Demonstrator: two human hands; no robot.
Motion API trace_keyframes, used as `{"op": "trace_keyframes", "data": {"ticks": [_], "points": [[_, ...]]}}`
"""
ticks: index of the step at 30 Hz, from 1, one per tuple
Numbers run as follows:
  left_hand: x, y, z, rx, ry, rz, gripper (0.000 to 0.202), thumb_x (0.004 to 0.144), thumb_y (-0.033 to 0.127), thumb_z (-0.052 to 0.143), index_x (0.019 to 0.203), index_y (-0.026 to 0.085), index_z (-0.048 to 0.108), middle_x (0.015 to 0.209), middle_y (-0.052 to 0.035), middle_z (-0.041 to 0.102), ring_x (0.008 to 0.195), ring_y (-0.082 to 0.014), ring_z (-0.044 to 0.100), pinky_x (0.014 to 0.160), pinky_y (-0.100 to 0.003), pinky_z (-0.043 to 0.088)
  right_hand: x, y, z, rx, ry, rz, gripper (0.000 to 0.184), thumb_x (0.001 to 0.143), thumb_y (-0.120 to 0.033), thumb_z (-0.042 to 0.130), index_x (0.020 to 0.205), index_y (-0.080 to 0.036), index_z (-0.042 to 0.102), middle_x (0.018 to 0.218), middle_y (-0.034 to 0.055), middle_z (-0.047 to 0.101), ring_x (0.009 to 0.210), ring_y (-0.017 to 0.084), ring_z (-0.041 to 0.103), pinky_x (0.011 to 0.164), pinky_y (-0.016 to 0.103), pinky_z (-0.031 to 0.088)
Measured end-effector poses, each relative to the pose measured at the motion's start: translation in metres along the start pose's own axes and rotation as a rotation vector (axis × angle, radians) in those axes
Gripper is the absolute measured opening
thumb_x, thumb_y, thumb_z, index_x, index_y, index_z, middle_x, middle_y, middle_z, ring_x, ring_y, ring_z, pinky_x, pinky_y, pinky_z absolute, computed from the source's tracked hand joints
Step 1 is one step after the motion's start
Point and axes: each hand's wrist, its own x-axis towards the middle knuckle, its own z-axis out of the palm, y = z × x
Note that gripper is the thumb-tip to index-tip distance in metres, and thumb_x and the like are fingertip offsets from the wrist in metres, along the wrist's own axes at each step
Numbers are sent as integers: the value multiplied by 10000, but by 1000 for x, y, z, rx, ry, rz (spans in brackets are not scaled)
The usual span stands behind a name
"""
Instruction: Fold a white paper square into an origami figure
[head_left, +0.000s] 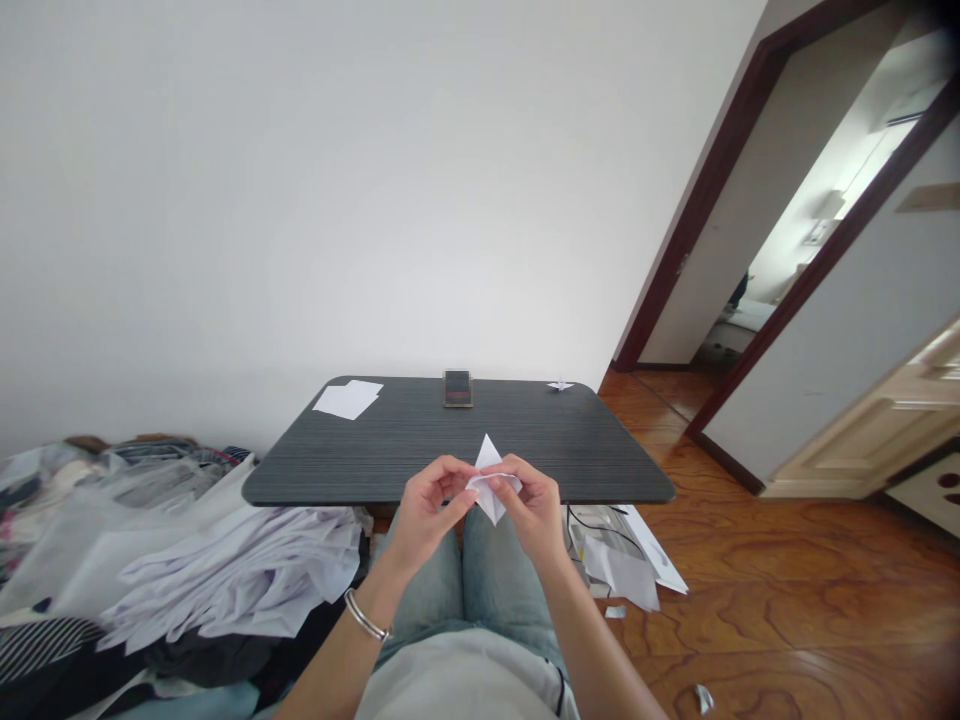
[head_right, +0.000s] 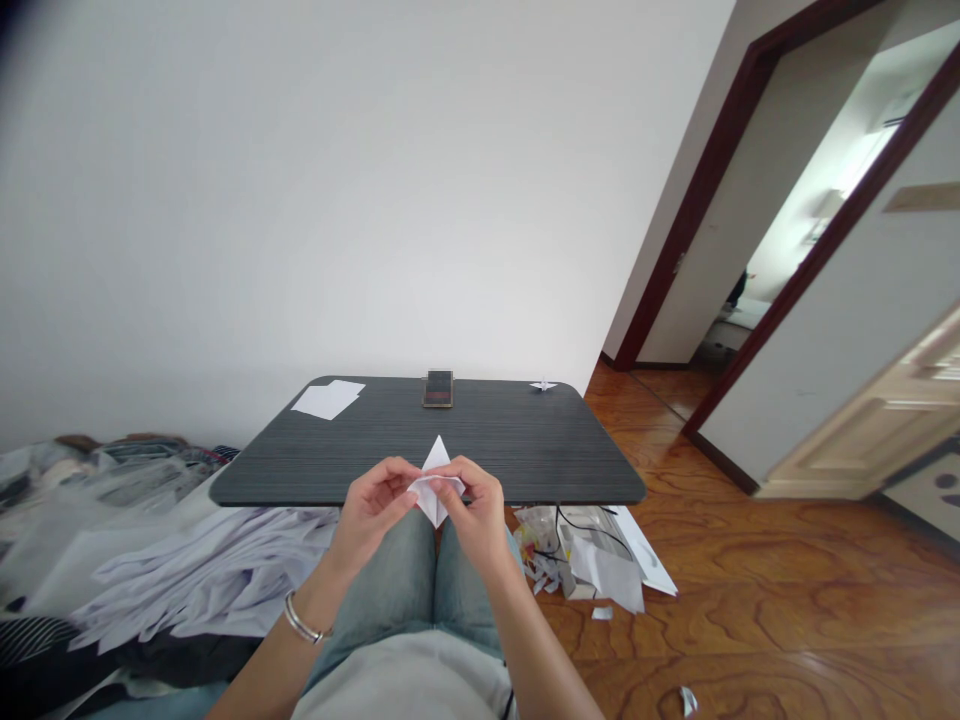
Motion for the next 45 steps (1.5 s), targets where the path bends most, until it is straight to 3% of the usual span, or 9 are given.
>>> {"op": "trace_keyframes", "data": {"ticks": [4, 8, 15, 21, 30, 37, 40, 45], "points": [[2, 6, 7, 147, 102, -46, 102, 797, 238, 611, 839, 145, 612, 750, -16, 608, 682, -112, 570, 631, -199, 452, 0, 2, 2, -30, 17, 42, 141, 818, -253, 582, 799, -194, 709, 696, 7, 623, 606, 133, 509, 552, 244, 355], [5, 9, 15, 175, 207, -85, 60, 742, 188, 613, 772, 146, 582, 705, 0, 599, 633, -106, 559, 585, -191, 438, 0, 2, 4, -36, 12, 66, 162, 829, -263, 566, 800, -190, 708, 694, 9, 627, 607, 134, 514, 547, 240, 359], [8, 2, 22, 126, 319, -116, 89, 705, 209, 615, 711, 153, 546, 605, 29, 570, 541, -89, 516, 508, -178, 393, 0, 1, 6, -19, 34, 105, 182, 831, -276, 556, 811, -183, 711, 688, 11, 624, 601, 132, 517, 537, 233, 376], [10, -4, 17, 261, 349, -94, 152, 725, 271, 635, 668, 151, 561, 594, 15, 587, 548, -111, 545, 528, -205, 421, -1, 1, 10, 26, 75, 161, 190, 816, -298, 562, 802, -176, 708, 675, 15, 617, 577, 130, 508, 516, 232, 381], [6, -5, 19, 623, 395, 73, 168, 790, 273, 586, 659, 182, 535, 622, 18, 602, 563, -126, 592, 565, -224, 468, -1, 3, 12, 60, 61, 213, 213, 802, -339, 572, 779, -166, 694, 651, 15, 601, 560, 129, 500, 508, 229, 386], [2, -6, 18, 870, 387, 206, 143, 799, 219, 562, 666, 188, 521, 621, 10, 596, 575, -130, 590, 593, -236, 459, 1, 6, 12, 74, 103, 276, 236, 785, -372, 594, 690, -156, 597, 568, -23, 521, 501, 99, 424, 476, 214, 329], [3, -5, 17, 795, 353, 172, 132, 811, 246, 563, 697, 182, 547, 653, 2, 608, 592, -132, 592, 603, -237, 466, 1, 13, 9, 18, 90, 278, 270, 784, -398, 592, 651, -166, 552, 544, -41, 463, 485, 89, 379, 459, 210, 297], [5, -5, 14, 379, 248, 14, 198, 833, 350, 556, 791, 160, 595, 729, -22, 622, 662, -146, 596, 616, -238, 487, 2, 17, 5, -14, 90, 275, 308, 795, -428, 572, 633, -170, 526, 537, -48, 424, 488, 89, 363, 452, 209, 292]]}}
